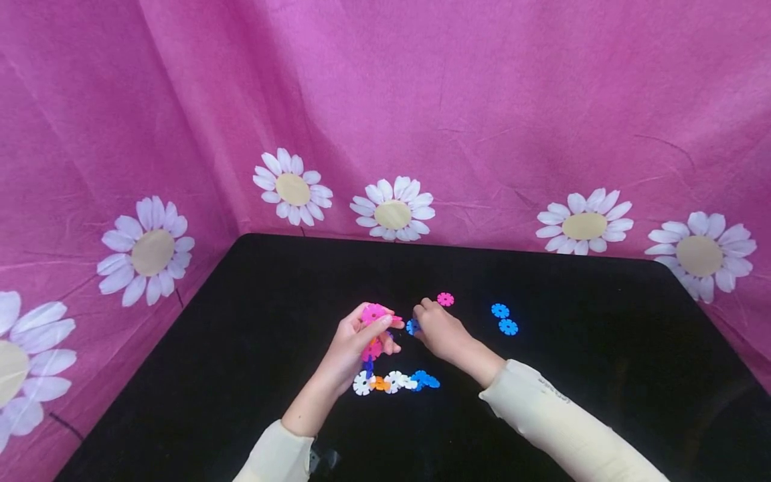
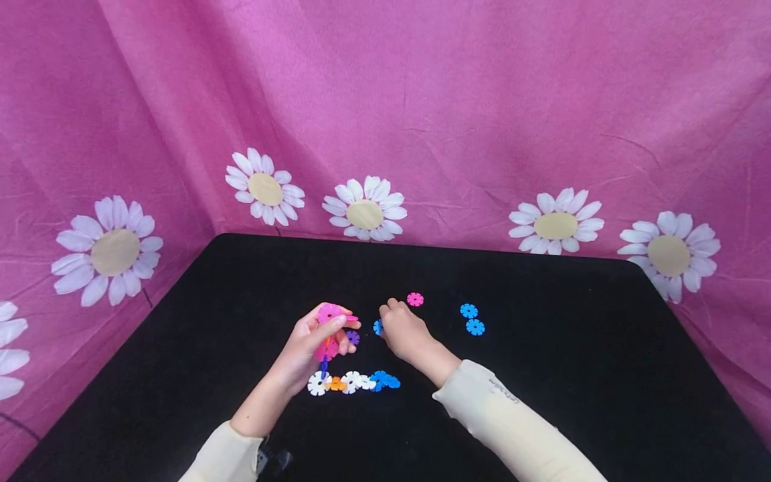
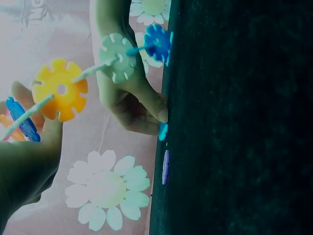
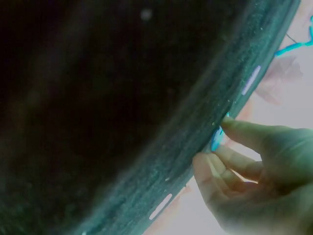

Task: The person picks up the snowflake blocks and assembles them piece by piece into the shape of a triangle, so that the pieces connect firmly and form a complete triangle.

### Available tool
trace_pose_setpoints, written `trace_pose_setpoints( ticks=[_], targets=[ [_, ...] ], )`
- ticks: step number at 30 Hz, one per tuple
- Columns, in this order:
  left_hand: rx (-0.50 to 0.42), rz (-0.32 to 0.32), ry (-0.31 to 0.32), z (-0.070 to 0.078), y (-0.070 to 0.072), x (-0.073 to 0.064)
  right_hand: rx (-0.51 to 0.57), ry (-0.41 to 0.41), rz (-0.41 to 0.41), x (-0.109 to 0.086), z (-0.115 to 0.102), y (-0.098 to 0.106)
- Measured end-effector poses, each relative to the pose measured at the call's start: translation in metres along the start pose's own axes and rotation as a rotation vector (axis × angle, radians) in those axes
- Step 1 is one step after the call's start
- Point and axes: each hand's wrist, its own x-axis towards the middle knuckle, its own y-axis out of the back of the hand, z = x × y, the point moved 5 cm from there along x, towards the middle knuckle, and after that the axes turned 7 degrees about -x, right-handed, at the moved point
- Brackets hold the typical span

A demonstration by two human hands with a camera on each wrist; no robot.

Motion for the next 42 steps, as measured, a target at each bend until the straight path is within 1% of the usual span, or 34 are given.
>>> trace_pose_setpoints(
  ticks=[2, 4, 8, 12, 14, 18, 21, 24, 28, 31, 34, 38, 42],
  targets=[
    [0.000, 0.015, 0.008, -0.001, 0.001, 0.000, 0.100, -0.056, -0.021, -0.001, 0.004, 0.000],
    [0.000, 0.029, 0.016, -0.002, 0.001, 0.000, 0.206, -0.098, -0.017, -0.003, 0.008, 0.000],
    [-0.011, 0.043, 0.019, -0.004, 0.002, 0.001, 0.405, -0.136, 0.044, -0.010, 0.015, 0.007],
    [-0.039, 0.038, 0.022, -0.005, 0.001, 0.002, 0.625, -0.151, 0.108, -0.021, 0.019, 0.017],
    [-0.066, 0.036, 0.032, -0.006, 0.000, 0.003, 0.736, -0.145, 0.146, -0.026, 0.019, 0.022],
    [-0.112, 0.029, 0.052, -0.010, 0.000, 0.004, 0.877, -0.100, 0.211, -0.035, 0.016, 0.029],
    [-0.122, 0.019, 0.064, -0.012, 0.000, 0.004, 0.915, -0.051, 0.259, -0.040, 0.012, 0.033],
    [-0.115, 0.008, 0.070, -0.014, -0.001, 0.005, 0.930, 0.003, 0.309, -0.045, 0.006, 0.037],
    [-0.110, -0.004, 0.073, -0.014, -0.003, 0.004, 0.939, 0.051, 0.347, -0.048, 0.000, 0.040],
    [-0.109, -0.023, 0.080, -0.014, -0.005, 0.004, 0.941, 0.064, 0.360, -0.049, -0.003, 0.041],
    [-0.106, -0.057, 0.086, -0.015, -0.007, 0.003, 0.943, 0.073, 0.359, -0.048, -0.005, 0.041],
    [-0.093, -0.092, 0.074, -0.015, -0.010, 0.002, 0.939, 0.090, 0.354, -0.048, -0.008, 0.042],
    [-0.083, -0.120, 0.058, -0.015, -0.011, 0.002, 0.922, 0.117, 0.383, -0.049, -0.012, 0.043]
  ],
)
